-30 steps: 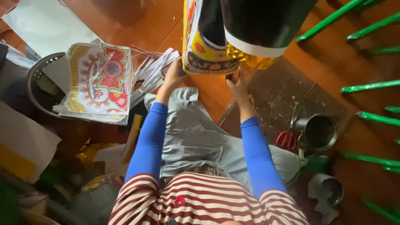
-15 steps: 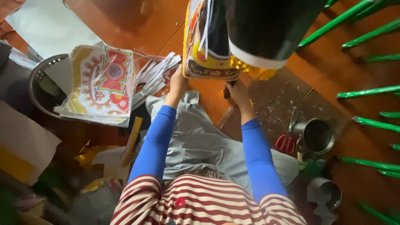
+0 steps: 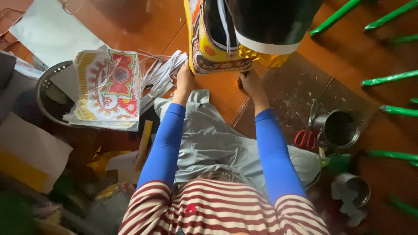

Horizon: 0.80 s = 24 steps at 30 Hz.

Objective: Decorating a ceremonial object with paper cutouts and adhesive.

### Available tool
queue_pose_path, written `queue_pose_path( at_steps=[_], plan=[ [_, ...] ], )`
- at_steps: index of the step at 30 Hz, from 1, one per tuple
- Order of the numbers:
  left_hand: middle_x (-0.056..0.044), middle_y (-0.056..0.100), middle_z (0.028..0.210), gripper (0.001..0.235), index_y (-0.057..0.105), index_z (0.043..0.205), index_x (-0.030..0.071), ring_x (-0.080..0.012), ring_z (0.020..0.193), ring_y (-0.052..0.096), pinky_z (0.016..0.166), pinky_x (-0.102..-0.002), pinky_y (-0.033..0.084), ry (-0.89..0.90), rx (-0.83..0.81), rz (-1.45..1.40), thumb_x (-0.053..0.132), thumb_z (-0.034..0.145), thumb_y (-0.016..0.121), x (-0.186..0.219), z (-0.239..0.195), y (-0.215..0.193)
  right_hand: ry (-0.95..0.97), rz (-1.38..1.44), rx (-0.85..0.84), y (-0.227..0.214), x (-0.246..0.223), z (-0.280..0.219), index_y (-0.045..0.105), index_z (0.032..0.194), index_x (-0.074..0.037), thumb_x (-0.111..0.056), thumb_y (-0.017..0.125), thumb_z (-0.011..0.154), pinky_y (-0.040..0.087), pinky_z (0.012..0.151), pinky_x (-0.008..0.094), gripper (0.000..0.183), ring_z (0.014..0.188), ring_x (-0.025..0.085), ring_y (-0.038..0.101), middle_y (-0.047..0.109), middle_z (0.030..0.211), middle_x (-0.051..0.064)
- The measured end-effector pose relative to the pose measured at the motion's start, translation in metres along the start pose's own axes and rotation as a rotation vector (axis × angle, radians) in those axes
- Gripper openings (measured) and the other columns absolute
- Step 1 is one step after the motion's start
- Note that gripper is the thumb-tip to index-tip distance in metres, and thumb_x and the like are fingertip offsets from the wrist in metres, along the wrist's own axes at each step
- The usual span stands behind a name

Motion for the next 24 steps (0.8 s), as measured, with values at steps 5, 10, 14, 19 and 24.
queue_pose_path(
  at_steps=[5, 10, 14, 19, 24],
  plan=[
    [-0.024, 0.069, 0.11, 0.036, 0.052, 0.13, 0.005, -0.0442, 0.105, 0.065, 0.088, -0.05, 0.052, -0.028, -0.02, 0.061, 0.004, 0.096, 0.065, -0.029, -0.008, 0.004, -0.091, -0.024, 0.123, -0.006, -0.014, -0.032, 0.062, 0.117, 0.001, -0.021, 0.061, 0.101, 0.052, 0.081, 0.055, 0.027, 0.101, 0.05, 0.063, 0.067, 0.111, 0.028],
    [-0.028, 0.059, 0.123, 0.082, 0.044, 0.141, 0.0, -0.046, 0.11, 0.059, 0.092, -0.051, 0.048, -0.06, -0.143, 0.316, 0.016, 0.073, 0.085, -0.028, -0.038, -0.027, 0.113, -0.034, 0.078, 0.035, 0.052, -0.1, 0.061, 0.127, 0.003, -0.021, 0.069, 0.092, 0.05, 0.092, 0.05, 0.043, 0.109, 0.044, 0.063, 0.065, 0.121, 0.027],
    [-0.025, 0.061, 0.129, 0.07, 0.051, 0.14, -0.001, -0.0442, 0.118, 0.059, 0.101, -0.047, 0.049, -0.051, -0.113, 0.21, 0.015, 0.079, 0.082, -0.036, -0.086, -0.038, 0.426, 0.065, 0.051, 0.037, 0.09, -0.165, 0.074, 0.103, -0.006, -0.021, 0.063, 0.095, 0.058, 0.087, 0.039, 0.02, 0.096, 0.025, 0.073, 0.077, 0.106, 0.014],
    [-0.022, 0.065, 0.133, 0.039, 0.062, 0.132, 0.002, -0.0385, 0.123, 0.061, 0.105, -0.044, 0.049, -0.065, -0.117, 0.069, 0.021, 0.098, 0.066, 0.014, -0.089, -0.056, 0.61, 0.164, 0.279, -0.107, 0.079, -0.224, 0.073, 0.102, 0.0, -0.026, 0.063, 0.105, 0.052, 0.062, 0.034, 0.028, 0.069, 0.019, 0.066, 0.073, 0.085, 0.015],
    [-0.022, 0.042, 0.164, 0.062, 0.038, 0.16, 0.004, -0.0332, 0.154, 0.039, 0.127, -0.041, 0.032, 0.038, 0.012, -0.319, 0.047, 0.116, 0.033, 0.095, -0.026, -0.091, 0.543, -0.537, 0.447, -0.207, 0.203, -0.295, 0.071, 0.117, -0.001, -0.018, 0.062, 0.109, 0.053, 0.08, 0.054, 0.021, 0.097, 0.043, 0.067, 0.071, 0.104, 0.024]
  ],
)
Point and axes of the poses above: each hand's wrist, its own z-axis towards the middle knuckle, its own y-axis out of the palm, x = y × z, the point moved 7 cm from there along z, towards the middle knuckle
